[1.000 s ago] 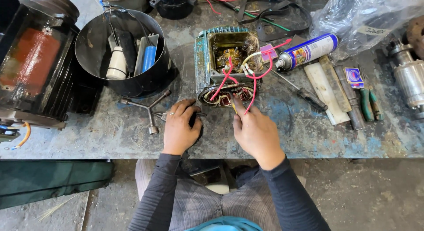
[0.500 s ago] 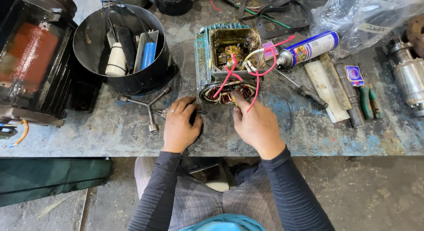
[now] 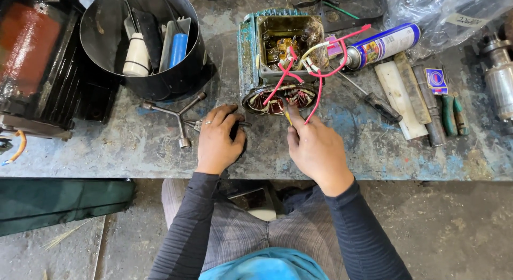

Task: Inspecting and adjusting the copper windings of an electric motor stator using a screwdriver on a workbench.

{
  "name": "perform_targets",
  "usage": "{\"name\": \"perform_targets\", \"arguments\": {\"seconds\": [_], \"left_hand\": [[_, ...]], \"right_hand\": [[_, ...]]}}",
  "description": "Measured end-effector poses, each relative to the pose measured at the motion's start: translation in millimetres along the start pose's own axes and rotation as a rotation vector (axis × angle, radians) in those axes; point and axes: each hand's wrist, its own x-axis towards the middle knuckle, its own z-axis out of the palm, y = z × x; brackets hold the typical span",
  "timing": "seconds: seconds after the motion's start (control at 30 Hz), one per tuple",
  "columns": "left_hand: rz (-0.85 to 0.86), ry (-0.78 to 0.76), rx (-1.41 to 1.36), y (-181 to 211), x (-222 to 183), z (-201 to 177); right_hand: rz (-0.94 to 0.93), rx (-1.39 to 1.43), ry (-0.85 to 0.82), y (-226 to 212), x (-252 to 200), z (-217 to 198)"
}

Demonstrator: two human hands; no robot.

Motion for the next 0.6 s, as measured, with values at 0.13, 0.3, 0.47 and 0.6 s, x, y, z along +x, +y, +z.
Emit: {"name": "perform_targets", "arguments": {"seconds": [0.13,0.3,0.47,0.6], "left_hand": [[-0.011,-0.007,0.018,1.2,-4.0,1.4],[0.002,0.0,0.016,-0.8,-2.6,1.9],[0.006,0.008,0.018,-1.2,-1.5,2.5],[0.008,0.005,0.024,-0.8,-3.7,3.4]], "right_hand": [[0.024,0.031,-0.04,-4.4,-0.6,-1.4],[-0.021,0.0,0.004,3.7,12.0,8.6],[-0.01,0.024,0.008,-2.5,-6.3,3.3],[0.022,-0.011,-0.03,2.4,-4.7,7.5]]}}
